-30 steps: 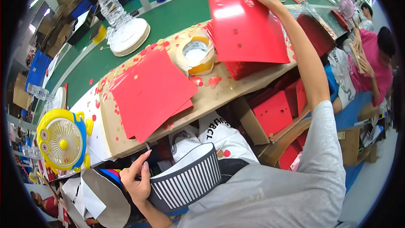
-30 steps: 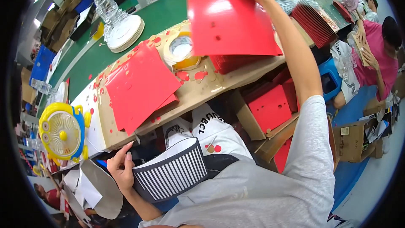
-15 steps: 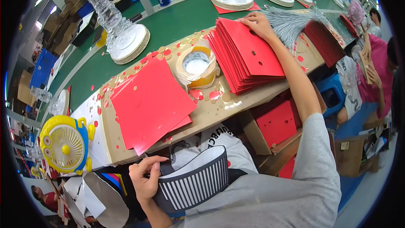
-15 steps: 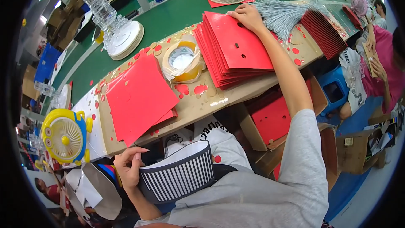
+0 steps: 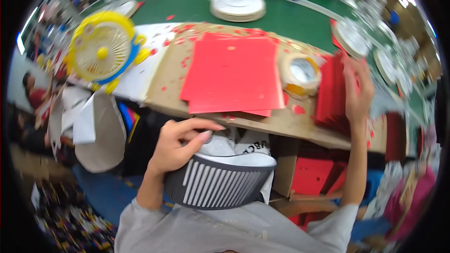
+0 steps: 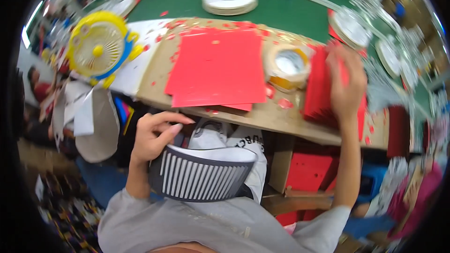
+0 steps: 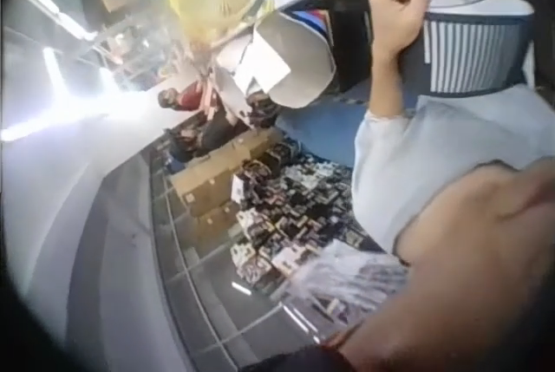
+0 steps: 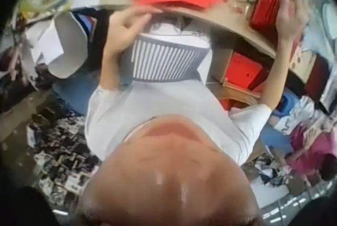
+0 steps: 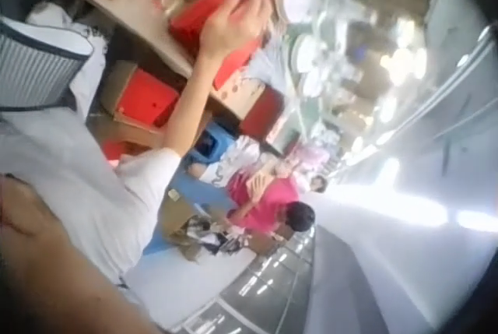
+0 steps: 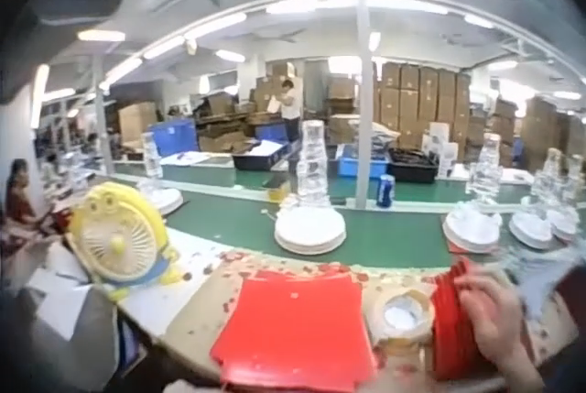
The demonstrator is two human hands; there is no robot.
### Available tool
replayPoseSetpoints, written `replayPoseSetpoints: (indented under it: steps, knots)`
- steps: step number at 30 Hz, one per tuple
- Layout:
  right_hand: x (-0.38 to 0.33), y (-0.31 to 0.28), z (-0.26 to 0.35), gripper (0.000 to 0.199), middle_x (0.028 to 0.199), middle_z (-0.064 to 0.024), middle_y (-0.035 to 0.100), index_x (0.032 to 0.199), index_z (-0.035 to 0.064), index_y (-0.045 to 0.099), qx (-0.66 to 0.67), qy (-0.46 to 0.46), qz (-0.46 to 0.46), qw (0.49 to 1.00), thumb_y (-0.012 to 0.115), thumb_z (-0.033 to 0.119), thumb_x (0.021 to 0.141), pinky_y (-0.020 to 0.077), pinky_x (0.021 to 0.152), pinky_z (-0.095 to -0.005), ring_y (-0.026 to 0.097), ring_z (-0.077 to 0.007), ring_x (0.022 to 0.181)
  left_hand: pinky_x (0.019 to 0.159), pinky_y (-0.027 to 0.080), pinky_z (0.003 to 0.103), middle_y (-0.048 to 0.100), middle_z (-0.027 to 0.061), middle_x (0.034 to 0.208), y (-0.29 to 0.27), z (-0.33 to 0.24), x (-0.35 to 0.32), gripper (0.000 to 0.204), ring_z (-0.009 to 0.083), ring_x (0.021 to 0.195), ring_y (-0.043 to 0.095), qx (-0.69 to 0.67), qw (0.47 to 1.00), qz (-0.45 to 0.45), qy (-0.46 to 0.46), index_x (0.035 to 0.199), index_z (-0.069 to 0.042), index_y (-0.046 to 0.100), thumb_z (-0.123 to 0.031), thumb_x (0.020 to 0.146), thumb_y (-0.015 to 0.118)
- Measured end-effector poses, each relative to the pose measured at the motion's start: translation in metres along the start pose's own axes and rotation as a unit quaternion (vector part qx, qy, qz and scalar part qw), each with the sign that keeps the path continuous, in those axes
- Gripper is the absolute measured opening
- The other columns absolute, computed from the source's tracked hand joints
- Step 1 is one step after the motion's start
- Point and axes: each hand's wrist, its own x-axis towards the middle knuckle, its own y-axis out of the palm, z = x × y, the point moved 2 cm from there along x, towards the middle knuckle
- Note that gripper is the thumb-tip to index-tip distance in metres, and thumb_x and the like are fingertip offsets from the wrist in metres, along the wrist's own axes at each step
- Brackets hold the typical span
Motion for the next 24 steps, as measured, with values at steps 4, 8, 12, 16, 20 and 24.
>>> replayPoseSetpoints:
  steps: [4,8,12,16,20,24]
  knots:
    - [-0.065,0.026,0.166,0.034,0.107,-0.0116,0.068,0.108,0.0072,0.070,0.230,-0.205,0.171,0.936,0.072,0.031,0.084,0.0502,0.080,-0.0436,0.068,-0.0324,0.092,0.047,0.031,0.019,0.051,-0.0031,0.050,0.008,-0.014,-0.005,0.022,-0.0007,0.045,0.040,-0.042,0.996,-0.063,0.043,0.112,0.000,0.070,0.001,0.091,0.061]
    - [-0.146,0.059,0.241,0.052,0.133,-0.0158,0.061,0.123,0.0043,0.068,0.167,-0.158,0.203,0.952,0.074,0.034,0.080,0.0399,0.103,-0.0475,0.057,-0.0352,0.120,0.046,0.027,0.018,0.054,-0.0048,0.054,0.009,-0.013,-0.007,0.022,-0.0035,0.051,0.040,-0.067,0.987,-0.144,-0.009,0.114,0.000,0.069,0.001,0.093,0.061]
    - [-0.162,0.081,0.242,0.047,0.130,-0.0251,0.060,0.118,-0.0007,0.070,0.274,-0.036,0.106,0.955,0.074,0.019,0.076,0.0466,0.100,-0.0506,0.058,-0.0421,0.119,0.045,0.024,0.017,0.054,-0.0077,0.056,0.001,-0.009,-0.001,0.022,-0.0045,0.050,0.040,-0.074,0.979,-0.180,-0.058,0.116,0.000,0.069,-0.002,0.095,0.061]
    - [-0.162,0.072,0.245,0.040,0.117,-0.0179,0.067,0.108,0.0013,0.075,0.242,-0.045,0.114,0.963,0.074,0.007,0.068,0.0542,0.086,-0.0422,0.063,-0.0346,0.103,0.043,0.020,0.018,0.049,-0.0107,0.052,-0.003,0.001,0.009,0.022,-0.0052,0.046,0.038,-0.073,0.977,-0.189,-0.059,0.117,-0.001,0.069,-0.006,0.097,0.061]
    - [-0.169,0.070,0.238,0.044,0.104,-0.0113,0.068,0.103,0.0025,0.076,0.249,-0.058,0.074,0.964,0.077,0.001,0.059,0.0544,0.073,-0.0345,0.064,-0.0288,0.091,0.045,0.015,0.021,0.042,-0.0125,0.050,0.007,0.015,0.012,0.022,-0.0048,0.047,0.030,-0.070,0.979,-0.186,-0.054,0.116,0.000,0.069,-0.008,0.098,0.061]
    - [-0.165,0.065,0.247,0.042,0.092,-0.0069,0.065,0.100,0.0023,0.077,0.241,0.017,0.099,0.965,0.077,-0.001,0.058,0.0525,0.069,-0.0334,0.062,-0.0251,0.083,0.043,0.018,0.023,0.044,-0.0102,0.051,0.017,0.010,0.003,0.018,-0.0029,0.048,0.028,-0.057,0.980,-0.184,-0.037,0.111,-0.004,0.071,-0.006,0.097,0.060]
